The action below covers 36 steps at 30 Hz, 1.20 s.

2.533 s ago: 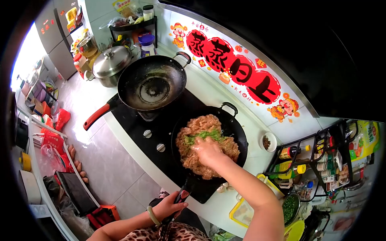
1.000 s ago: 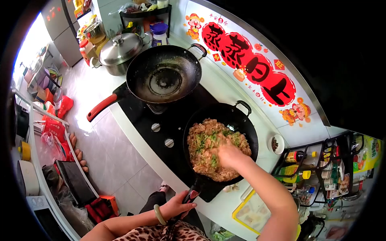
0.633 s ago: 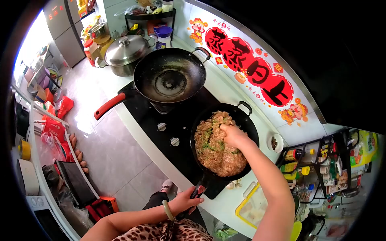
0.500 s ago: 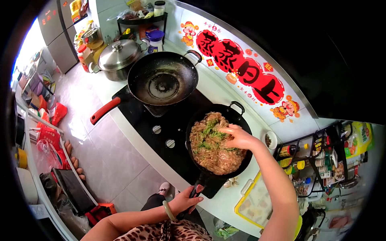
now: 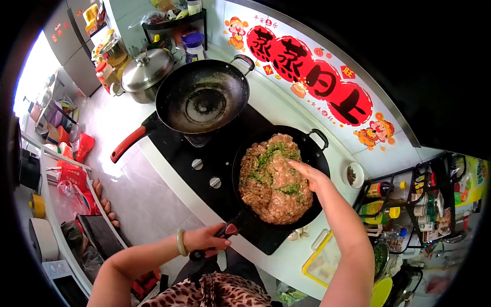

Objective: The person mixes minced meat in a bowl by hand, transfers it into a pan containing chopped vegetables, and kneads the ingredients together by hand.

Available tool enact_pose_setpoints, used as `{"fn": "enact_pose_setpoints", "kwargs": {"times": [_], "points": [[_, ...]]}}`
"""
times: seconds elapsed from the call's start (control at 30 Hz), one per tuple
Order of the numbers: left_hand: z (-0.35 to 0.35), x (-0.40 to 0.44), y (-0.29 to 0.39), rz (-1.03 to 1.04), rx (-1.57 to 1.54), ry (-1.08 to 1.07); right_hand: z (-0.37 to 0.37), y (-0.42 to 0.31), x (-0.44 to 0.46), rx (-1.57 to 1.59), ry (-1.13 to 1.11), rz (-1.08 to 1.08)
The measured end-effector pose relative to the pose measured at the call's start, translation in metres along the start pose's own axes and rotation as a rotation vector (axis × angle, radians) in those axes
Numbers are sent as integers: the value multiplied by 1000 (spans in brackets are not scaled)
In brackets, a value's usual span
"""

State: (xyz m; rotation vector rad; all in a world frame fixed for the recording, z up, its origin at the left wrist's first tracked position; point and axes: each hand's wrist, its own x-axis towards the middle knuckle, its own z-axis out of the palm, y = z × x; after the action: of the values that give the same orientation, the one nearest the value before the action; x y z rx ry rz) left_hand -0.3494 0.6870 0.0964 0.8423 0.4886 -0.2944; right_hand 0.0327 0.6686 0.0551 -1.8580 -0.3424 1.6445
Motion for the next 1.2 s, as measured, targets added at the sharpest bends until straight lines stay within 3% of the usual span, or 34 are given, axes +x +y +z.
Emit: {"fn": "enact_pose_setpoints", "kwargs": {"times": [0.13,0.2,0.27,0.33,0.37,0.4,0.5,0.57,0.6,0.7,0.73,0.8,0.87,0.9,0.93,1.07,1.2], "points": [[-5,-10,19,-43,36,-26,37,-14,-21,26,-153,-162],[-7,-12,22,-83,67,-23,43,-11,-21,-387,16,-547],[-8,-12,21,-114,86,14,58,-8,-49,-669,235,-764],[-9,-12,23,-112,60,-13,80,-19,-89,-984,333,-609],[-10,-12,24,-112,57,-24,81,-9,-88,-899,275,-678],[-13,-12,24,-112,56,-39,91,-15,-107,-1152,321,-543],[-18,-8,19,-159,82,-36,93,-8,-108,-1222,387,-326],[-16,-7,22,-124,72,-25,73,6,-106,-1245,399,-633],[-18,-5,22,-119,69,-42,62,-9,-117,-1153,172,-596],[-20,-5,23,-49,46,-53,35,-19,-127,-977,110,-491],[-23,-4,21,-54,39,-67,25,-17,-119,-867,63,-551],[-28,-1,20,-44,-10,-130,25,-5,-115,-278,251,-171],[-31,0,20,-51,-1,-125,16,5,-98,-22,212,282],[-31,-1,19,-63,17,-121,22,12,-91,93,152,201],[-31,-2,20,-65,2,-102,35,4,-93,208,299,237],[-31,-1,23,-124,51,-78,33,26,-49,583,-42,45],[-31,-2,21,-130,112,-79,47,-1,-43,555,8,50]]}}
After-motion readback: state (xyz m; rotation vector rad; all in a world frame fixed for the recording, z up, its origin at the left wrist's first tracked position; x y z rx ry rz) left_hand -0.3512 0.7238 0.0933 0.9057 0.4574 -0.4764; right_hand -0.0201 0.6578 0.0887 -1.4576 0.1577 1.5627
